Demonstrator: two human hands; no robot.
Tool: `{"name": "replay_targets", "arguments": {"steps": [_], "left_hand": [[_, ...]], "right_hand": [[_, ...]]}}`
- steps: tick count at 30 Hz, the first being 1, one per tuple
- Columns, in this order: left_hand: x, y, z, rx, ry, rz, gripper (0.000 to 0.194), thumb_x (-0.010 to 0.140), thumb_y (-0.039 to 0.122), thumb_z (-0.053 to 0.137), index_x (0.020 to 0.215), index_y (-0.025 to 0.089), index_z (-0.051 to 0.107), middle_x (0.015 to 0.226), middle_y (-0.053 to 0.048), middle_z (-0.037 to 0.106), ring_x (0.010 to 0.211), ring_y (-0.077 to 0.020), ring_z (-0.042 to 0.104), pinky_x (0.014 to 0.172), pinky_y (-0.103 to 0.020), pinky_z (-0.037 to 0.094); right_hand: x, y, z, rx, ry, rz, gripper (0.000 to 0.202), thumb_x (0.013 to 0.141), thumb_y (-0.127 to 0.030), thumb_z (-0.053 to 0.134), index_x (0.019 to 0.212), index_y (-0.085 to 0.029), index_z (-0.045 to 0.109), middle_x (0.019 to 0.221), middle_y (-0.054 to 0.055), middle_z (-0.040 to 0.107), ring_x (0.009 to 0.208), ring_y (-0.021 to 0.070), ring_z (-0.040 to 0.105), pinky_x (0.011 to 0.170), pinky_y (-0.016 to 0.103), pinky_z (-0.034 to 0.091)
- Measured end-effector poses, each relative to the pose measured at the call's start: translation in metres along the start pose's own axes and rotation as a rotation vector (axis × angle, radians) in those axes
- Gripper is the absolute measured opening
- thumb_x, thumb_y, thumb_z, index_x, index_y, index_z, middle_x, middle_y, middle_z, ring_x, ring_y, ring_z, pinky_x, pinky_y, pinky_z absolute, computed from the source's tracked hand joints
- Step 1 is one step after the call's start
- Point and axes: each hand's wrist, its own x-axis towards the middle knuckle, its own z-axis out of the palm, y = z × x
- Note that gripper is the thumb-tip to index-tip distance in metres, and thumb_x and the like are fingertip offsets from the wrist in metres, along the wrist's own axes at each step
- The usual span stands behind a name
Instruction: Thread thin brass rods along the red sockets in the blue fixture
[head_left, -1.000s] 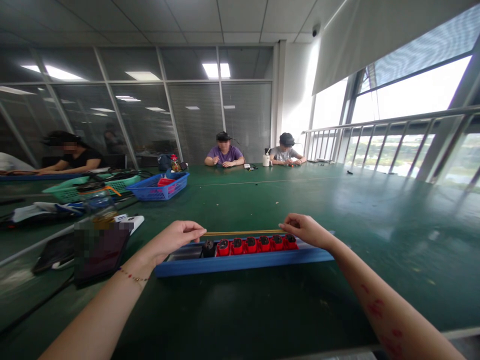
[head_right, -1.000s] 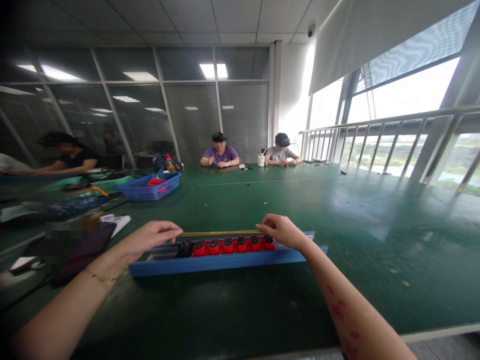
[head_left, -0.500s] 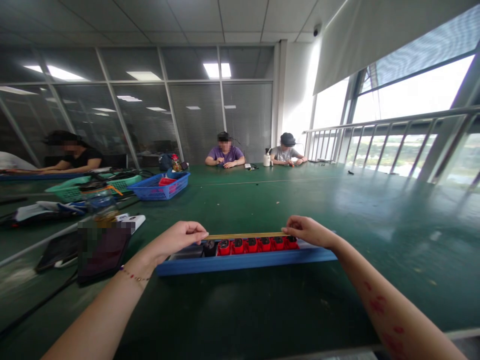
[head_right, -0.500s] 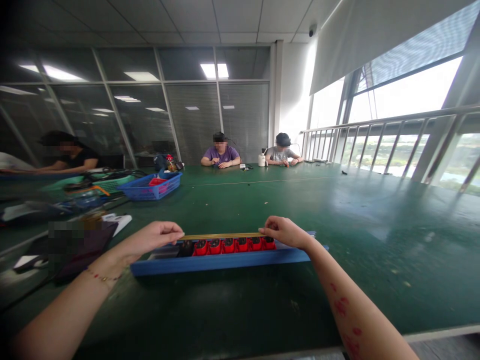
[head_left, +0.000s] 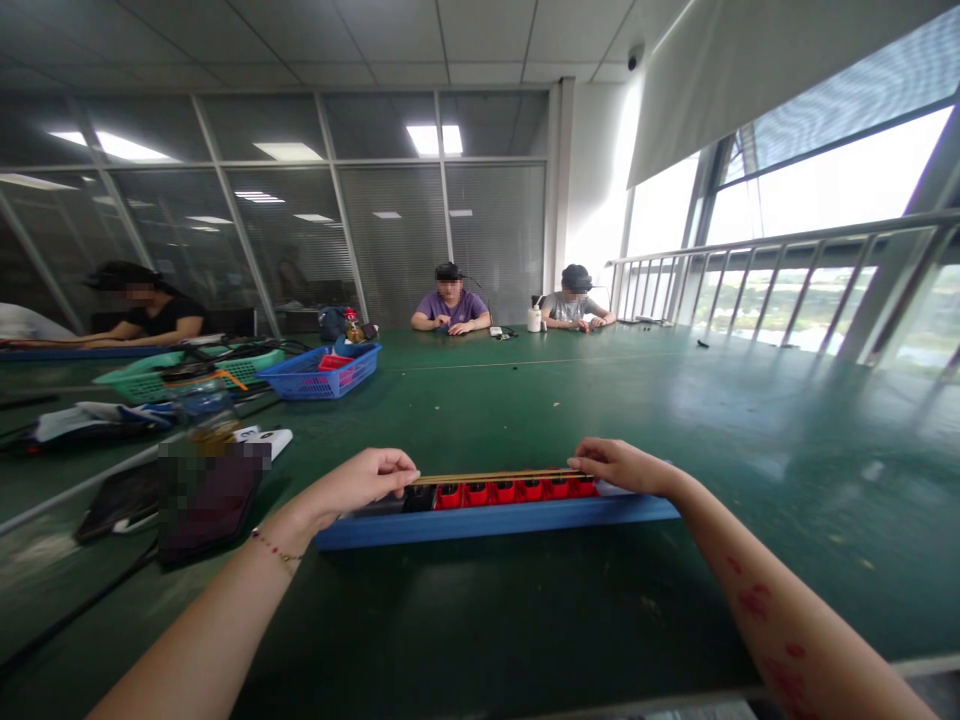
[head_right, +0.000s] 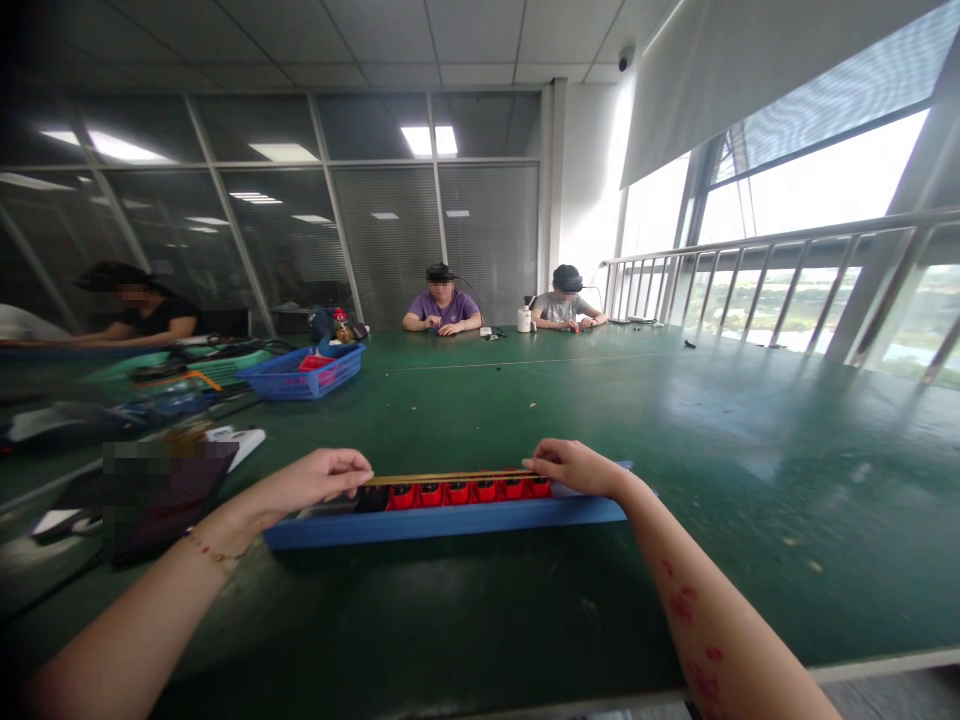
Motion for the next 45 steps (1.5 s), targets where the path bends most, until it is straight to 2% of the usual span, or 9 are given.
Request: {"name": "replay_targets", "arguments": {"steps": [4,12,16,19,26,29,32,36,45], "left_hand": [[0.0,-0.001,-0.002,-0.01,-0.031,-0.007,0.041,0.068,0.053,0.05,0.085,0.017,0.058,0.064,0.001,0.056,0.051,-0.0085,0.044,0.045,-0.018,0.027],[-0.001,-0.002,-0.003,0.022,-0.009,-0.002,0.042,0.068,0.054,0.049,0.085,0.016,0.059,0.065,0.0,0.057,0.051,-0.0089,0.044,0.045,-0.018,0.026],[0.0,-0.003,-0.002,0.019,-0.003,0.011,0.041,0.069,0.052,0.05,0.085,0.016,0.059,0.066,-0.001,0.058,0.057,-0.011,0.048,0.048,-0.018,0.029],[-0.001,-0.003,-0.002,0.009,-0.002,0.002,0.041,0.068,0.052,0.05,0.085,0.016,0.059,0.066,-0.001,0.058,0.059,-0.0119,0.05,0.049,-0.019,0.031],[-0.002,0.001,-0.001,-0.002,-0.013,-0.005,0.043,0.069,0.052,0.049,0.091,0.016,0.057,0.067,-0.001,0.057,0.062,-0.013,0.051,0.052,-0.019,0.034],[-0.001,0.001,-0.001,0.02,-0.024,0.005,0.042,0.069,0.052,0.049,0.091,0.017,0.057,0.068,-0.001,0.058,0.063,-0.0134,0.052,0.052,-0.019,0.034],[-0.002,0.0,-0.004,0.061,-0.016,0.015,0.041,0.07,0.053,0.048,0.088,0.017,0.058,0.069,-0.002,0.059,0.061,-0.013,0.052,0.052,-0.019,0.034],[-0.009,0.002,-0.014,0.103,-0.003,0.026,0.039,0.069,0.052,0.048,0.084,0.018,0.059,0.07,-0.002,0.059,0.06,-0.0128,0.051,0.051,-0.019,0.035],[-0.019,0.01,-0.029,0.241,-0.084,0.059,0.032,0.067,0.048,0.051,0.075,0.021,0.065,0.068,0.0,0.063,0.066,-0.0162,0.055,0.058,-0.02,0.038]], "right_hand": [[0.0,0.005,-0.001,0.0,-0.013,-0.006,0.043,0.076,-0.055,0.043,0.083,-0.016,0.058,0.068,0.001,0.058,0.06,0.013,0.049,0.053,0.023,0.036],[-0.005,0.008,-0.009,-0.005,-0.055,0.069,0.047,0.074,-0.059,0.041,0.064,-0.016,0.057,0.055,-0.001,0.053,0.051,0.0111,0.045,0.05,0.023,0.034],[-0.004,0.007,-0.009,0.062,0.018,0.05,0.044,0.069,-0.058,0.049,0.064,-0.015,0.057,0.054,-0.003,0.049,0.05,0.0093,0.04,0.047,0.021,0.03],[-0.001,0.01,-0.011,0.173,0.135,0.053,0.043,0.069,-0.058,0.05,0.064,-0.015,0.054,0.055,-0.003,0.048,0.051,0.0092,0.04,0.048,0.021,0.031],[-0.001,0.049,-0.032,0.429,0.691,0.163,0.044,0.069,-0.061,0.045,0.062,-0.018,0.046,0.056,-0.002,0.045,0.048,0.0095,0.038,0.047,0.023,0.033],[0.001,0.068,-0.035,0.427,0.752,0.208,0.042,0.071,-0.06,0.043,0.063,-0.018,0.045,0.056,-0.001,0.044,0.047,0.0095,0.038,0.045,0.022,0.033],[0.008,0.077,-0.027,0.336,0.688,0.247,0.043,0.072,-0.059,0.04,0.062,-0.018,0.047,0.054,-0.001,0.044,0.047,0.0099,0.039,0.045,0.022,0.034],[0.02,0.077,-0.014,0.121,0.506,0.242,0.044,0.07,-0.058,0.044,0.063,-0.016,0.055,0.05,-0.002,0.047,0.048,0.0107,0.042,0.046,0.023,0.035],[0.056,0.076,-0.004,-0.057,0.143,0.073,0.022,0.065,-0.031,0.059,0.082,-0.019,0.066,0.077,0.003,0.066,0.072,0.0179,0.058,0.068,0.028,0.045]]}}
